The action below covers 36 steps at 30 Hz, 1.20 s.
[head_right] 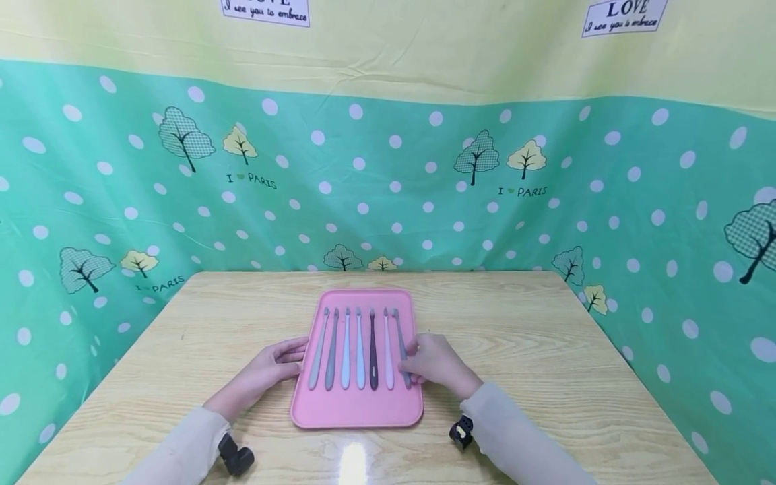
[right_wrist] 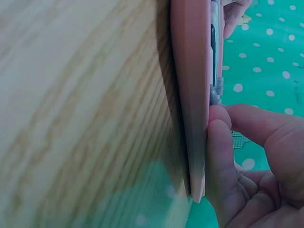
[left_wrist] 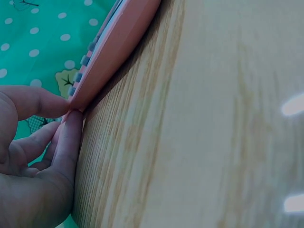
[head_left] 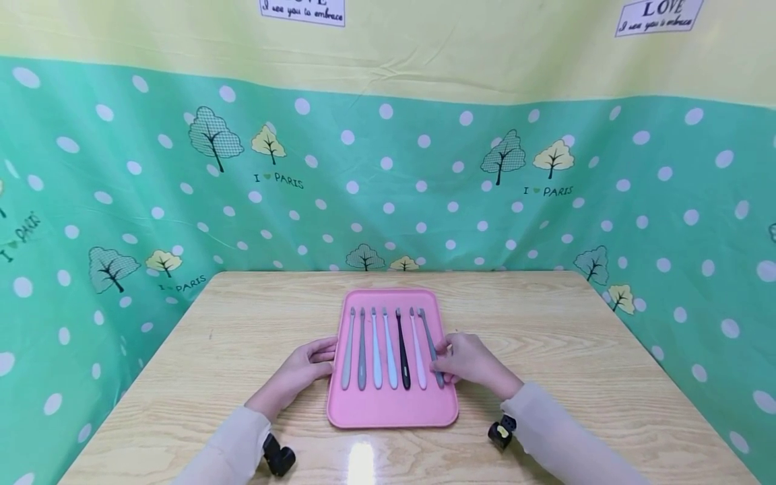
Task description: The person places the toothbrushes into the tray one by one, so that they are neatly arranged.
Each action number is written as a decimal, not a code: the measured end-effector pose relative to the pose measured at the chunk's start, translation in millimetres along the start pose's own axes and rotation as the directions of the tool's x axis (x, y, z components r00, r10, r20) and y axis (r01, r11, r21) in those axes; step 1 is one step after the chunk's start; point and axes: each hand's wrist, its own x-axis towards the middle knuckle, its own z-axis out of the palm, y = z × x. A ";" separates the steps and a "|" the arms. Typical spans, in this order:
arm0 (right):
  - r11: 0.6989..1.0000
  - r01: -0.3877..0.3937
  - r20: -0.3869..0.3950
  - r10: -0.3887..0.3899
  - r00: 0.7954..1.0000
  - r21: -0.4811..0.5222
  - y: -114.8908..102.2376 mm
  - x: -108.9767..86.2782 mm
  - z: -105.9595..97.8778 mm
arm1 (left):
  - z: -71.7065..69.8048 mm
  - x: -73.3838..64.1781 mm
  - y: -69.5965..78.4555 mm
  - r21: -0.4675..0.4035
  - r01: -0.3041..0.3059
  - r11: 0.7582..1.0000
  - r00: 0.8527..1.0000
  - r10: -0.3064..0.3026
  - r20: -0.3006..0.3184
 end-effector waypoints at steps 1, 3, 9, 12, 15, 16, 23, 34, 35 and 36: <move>1.000 0.002 0.003 -0.002 1.000 0.003 0.3 0.1 -0.2 | -0.1 -0.1 -0.2 0.003 -0.003 1.000 1.000 0.003 0.004; 1.000 0.008 0.006 -0.008 1.000 0.000 1.0 0.2 -0.8 | -0.2 -0.5 -0.3 0.005 -0.007 1.000 1.000 0.007 0.010; 1.000 0.021 0.014 -0.021 1.000 -0.009 1.5 0.3 -2.4 | 0.7 -1.4 0.5 -0.003 0.005 1.000 1.000 -0.004 0.002; 1.000 0.019 0.024 -0.019 1.000 0.000 1.9 0.1 -3.0 | 1.1 -1.3 0.6 -0.007 0.005 1.000 1.000 -0.005 0.000; 1.000 0.019 0.035 -0.020 0.999 0.013 3.6 0.3 -3.4 | 1.1 -1.0 0.8 -0.007 0.005 1.000 1.000 -0.005 0.004; 1.000 0.019 0.038 -0.019 0.999 0.017 4.1 0.3 -3.6 | 0.9 -0.9 0.6 -0.006 0.005 1.000 1.000 -0.005 0.005; 0.999 0.020 0.048 -0.022 0.999 0.035 5.6 1.3 -4.3 | 0.5 -0.9 1.0 -0.007 -0.003 1.000 1.000 0.003 0.009; 0.998 0.009 0.051 -0.012 0.999 0.055 4.3 0.2 -4.6 | 0.3 -1.4 1.1 -0.001 0.001 1.000 1.000 -0.001 0.001; 0.998 0.009 0.052 -0.012 0.999 0.057 4.4 0.2 -4.5 | 0.2 -1.5 1.1 -0.001 0.002 1.000 1.000 -0.002 0.001; 0.998 0.011 0.052 -0.014 0.999 0.058 4.4 0.0 -4.5 | 0.1 -1.7 1.2 -0.001 0.004 1.000 1.000 -0.004 0.001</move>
